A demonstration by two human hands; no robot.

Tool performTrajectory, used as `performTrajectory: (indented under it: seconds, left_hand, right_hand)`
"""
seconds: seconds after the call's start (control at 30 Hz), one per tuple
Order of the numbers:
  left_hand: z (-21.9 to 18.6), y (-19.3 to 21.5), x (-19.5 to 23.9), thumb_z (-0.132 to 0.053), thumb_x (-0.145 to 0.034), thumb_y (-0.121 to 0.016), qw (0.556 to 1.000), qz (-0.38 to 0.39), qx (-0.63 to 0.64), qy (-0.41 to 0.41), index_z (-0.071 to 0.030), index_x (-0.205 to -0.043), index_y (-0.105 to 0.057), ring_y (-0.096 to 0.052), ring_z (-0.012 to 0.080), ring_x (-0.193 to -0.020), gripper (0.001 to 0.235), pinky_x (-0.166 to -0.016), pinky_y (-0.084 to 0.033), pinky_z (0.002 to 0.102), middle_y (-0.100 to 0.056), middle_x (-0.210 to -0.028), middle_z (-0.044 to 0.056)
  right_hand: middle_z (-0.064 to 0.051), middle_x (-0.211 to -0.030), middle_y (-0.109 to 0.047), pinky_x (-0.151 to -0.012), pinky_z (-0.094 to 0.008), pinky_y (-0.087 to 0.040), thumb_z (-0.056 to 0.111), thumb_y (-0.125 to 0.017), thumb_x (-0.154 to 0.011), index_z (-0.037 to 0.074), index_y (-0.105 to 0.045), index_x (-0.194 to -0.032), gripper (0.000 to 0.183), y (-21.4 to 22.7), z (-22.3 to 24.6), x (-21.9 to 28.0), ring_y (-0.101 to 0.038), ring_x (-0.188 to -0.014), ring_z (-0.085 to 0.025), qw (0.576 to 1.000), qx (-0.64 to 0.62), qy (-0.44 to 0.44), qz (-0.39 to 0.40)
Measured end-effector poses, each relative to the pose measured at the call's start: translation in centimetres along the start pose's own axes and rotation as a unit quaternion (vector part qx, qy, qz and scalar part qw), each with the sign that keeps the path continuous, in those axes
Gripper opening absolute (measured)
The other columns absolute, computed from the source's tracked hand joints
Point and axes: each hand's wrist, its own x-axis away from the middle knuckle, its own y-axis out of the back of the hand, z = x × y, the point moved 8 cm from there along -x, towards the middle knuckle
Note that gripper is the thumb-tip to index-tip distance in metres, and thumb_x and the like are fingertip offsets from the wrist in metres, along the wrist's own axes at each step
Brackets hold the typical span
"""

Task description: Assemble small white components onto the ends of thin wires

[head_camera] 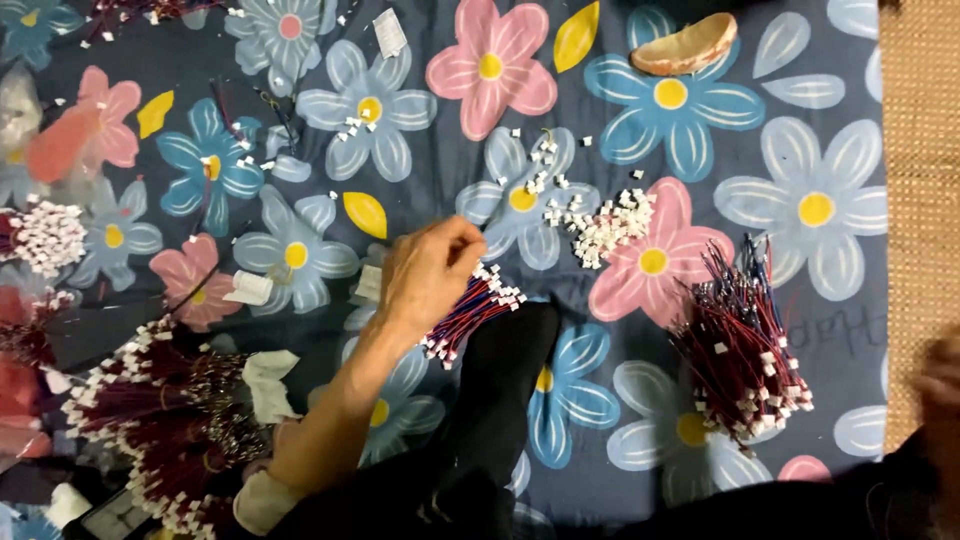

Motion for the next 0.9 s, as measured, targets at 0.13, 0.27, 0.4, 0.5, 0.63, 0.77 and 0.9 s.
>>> performTrajectory:
  seconds: [0.13,0.27,0.4,0.5,0.63,0.77,0.9]
  left_hand:
    - [-4.3,-2.8,0.6,-0.017,-0.082,-0.061,0.98,0.041,0.188,-0.054,-0.014,-0.091,-0.067,-0.067,0.0248,-0.079,0.011,-0.068,-0.054,0.037,-0.07,-0.079,0.01]
    - [-7.2,-6.6,1.1,-0.013,-0.083,-0.063,0.921,0.114,0.357,-0.105,-0.01,-0.09,-0.068,-0.06,0.0125,-0.07,0.01,-0.063,-0.052,0.028,-0.068,-0.071,0.007]
    - [-7.4,-7.6,1.2,-0.014,-0.083,-0.063,0.902,0.123,0.403,-0.098,-0.009,-0.09,-0.067,-0.059,0.0083,-0.069,0.009,-0.062,-0.05,0.023,-0.066,-0.07,0.003]
    - [-7.5,-9.0,1.1,-0.016,-0.083,-0.065,0.887,0.154,0.427,-0.083,-0.006,-0.092,-0.068,-0.061,0.0111,-0.068,0.014,-0.06,-0.051,0.026,-0.067,-0.071,0.007]
    - [-7.7,-9.5,1.1,-0.012,-0.085,-0.065,0.876,0.169,0.448,-0.054,-0.002,-0.091,-0.068,-0.057,0.0125,-0.065,0.012,-0.06,-0.05,0.027,-0.064,-0.068,0.007]
    - [-7.8,-9.5,1.3,-0.011,-0.081,-0.07,0.893,0.153,0.421,-0.04,-0.002,-0.086,-0.068,-0.056,0.0112,-0.063,0.011,-0.057,-0.049,0.024,-0.064,-0.066,0.007]
    - [-7.3,-10.3,1.0,-0.012,-0.081,-0.07,0.9,0.129,0.414,-0.041,-0.004,-0.085,-0.068,-0.054,0.0095,-0.064,0.009,-0.057,-0.047,0.023,-0.062,-0.066,0.005]
  right_hand:
    - [-0.011,-0.099,-0.059,-0.079,-0.03,-0.055,0.006,-0.053,-0.09,0.005,-0.053,-0.11,0.019,-20.4,5.0,8.7,-0.063,-0.085,-0.018,0.995,-0.097,0.003,-0.003]
    - [-0.016,-0.086,-0.058,-0.078,-0.038,-0.056,-0.003,-0.057,-0.083,-0.003,-0.058,-0.097,0.015,-28.4,2.8,8.4,-0.063,-0.078,-0.025,0.971,-0.221,-0.08,0.042]
    - [-0.017,-0.086,-0.058,-0.074,-0.036,-0.058,-0.003,-0.058,-0.083,-0.006,-0.058,-0.098,0.015,-31.8,1.8,8.0,-0.065,-0.077,-0.025,0.961,-0.249,-0.098,0.063]
    - [-0.015,-0.085,-0.06,-0.072,-0.037,-0.059,-0.002,-0.059,-0.083,-0.004,-0.059,-0.093,0.01,-32.2,1.9,8.0,-0.067,-0.076,-0.026,0.962,-0.257,-0.085,0.04]
    - [-0.017,-0.08,-0.06,-0.066,-0.036,-0.06,-0.003,-0.062,-0.08,-0.006,-0.058,-0.088,0.009,-32.9,2.5,8.2,-0.068,-0.069,-0.026,0.957,-0.269,-0.096,0.054]
    - [-0.018,-0.078,-0.061,-0.063,-0.035,-0.06,-0.002,-0.065,-0.078,-0.009,-0.057,-0.089,0.015,-32.8,1.8,8.1,-0.068,-0.066,-0.026,0.957,-0.266,-0.096,0.063]
    - [-0.02,-0.078,-0.063,-0.061,-0.034,-0.06,-0.001,-0.065,-0.078,-0.011,-0.059,-0.087,0.014,-32.4,1.9,8.4,-0.069,-0.065,-0.026,0.961,-0.255,-0.081,0.068]
